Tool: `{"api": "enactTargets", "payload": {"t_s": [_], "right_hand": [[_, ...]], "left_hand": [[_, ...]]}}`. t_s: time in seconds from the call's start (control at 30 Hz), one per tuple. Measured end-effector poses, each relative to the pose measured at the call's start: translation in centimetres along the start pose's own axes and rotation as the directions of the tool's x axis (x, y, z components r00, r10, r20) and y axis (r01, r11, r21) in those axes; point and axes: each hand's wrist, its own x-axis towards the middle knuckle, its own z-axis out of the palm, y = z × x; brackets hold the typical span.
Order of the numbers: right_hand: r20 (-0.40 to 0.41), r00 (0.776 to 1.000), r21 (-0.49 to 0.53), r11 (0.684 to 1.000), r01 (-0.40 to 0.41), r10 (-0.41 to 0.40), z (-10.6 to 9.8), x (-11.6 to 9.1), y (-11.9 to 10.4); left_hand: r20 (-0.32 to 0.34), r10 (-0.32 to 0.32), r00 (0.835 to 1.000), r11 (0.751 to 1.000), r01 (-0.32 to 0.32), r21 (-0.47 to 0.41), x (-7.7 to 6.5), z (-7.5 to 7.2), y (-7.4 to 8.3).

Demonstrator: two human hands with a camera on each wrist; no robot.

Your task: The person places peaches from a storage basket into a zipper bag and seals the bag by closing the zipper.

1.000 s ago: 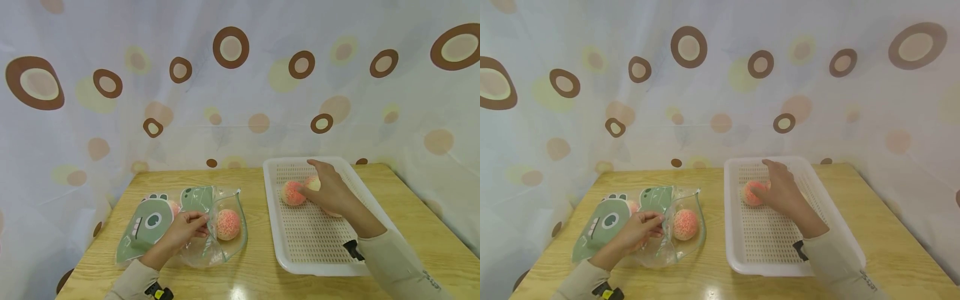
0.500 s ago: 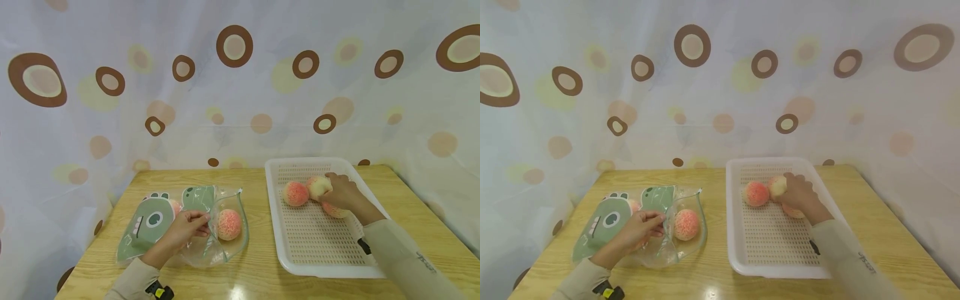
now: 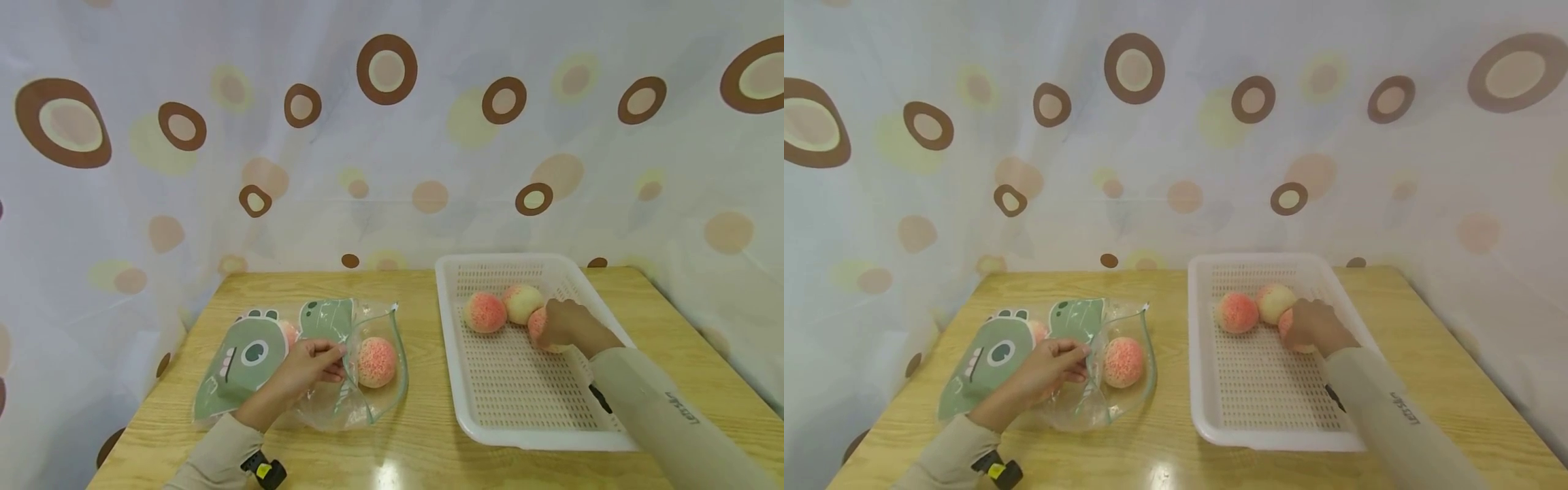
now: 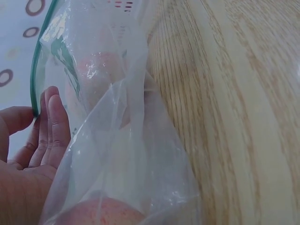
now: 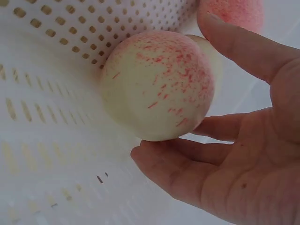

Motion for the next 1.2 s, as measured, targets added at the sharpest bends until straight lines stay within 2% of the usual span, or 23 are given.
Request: {"api": "enactTargets", "payload": {"t_s": [0.17,0.33,0.67,0.9,1.2], "right_hand": [[-0.022,1.000,-0.056,0.998,-0.005,0.004,0.8,0.6,0.1],[-0.033,0.999,-0.092,0.996,-0.011,0.008,1.0,0.8,-0.2],[-0.071,0.996,-0.037,0.998,-0.051,0.048,1.1,0.7,-0.3],[-0.052,0.996,-0.004,0.998,-0.070,0.070,0.8,0.6,-0.3],[-0.061,0.998,-0.048,0.999,-0.009,0.006,-0.1,0.1,-0.1]], "left_hand": [[-0.002,0.008,1.000,1.000,-0.008,-0.013,0.1,0.1,-0.3],[-0.001,-0.012,1.000,1.000,0.012,-0.019,0.1,0.1,-0.3],[0.019,-0.022,1.000,0.999,0.022,-0.038,0.0,0.2,-0.2],[0.009,-0.028,1.000,0.999,0.028,-0.018,0.0,0.1,0.0],[0.004,-0.030,1.000,0.999,0.030,-0.020,-0.1,0.0,-0.1]]}}
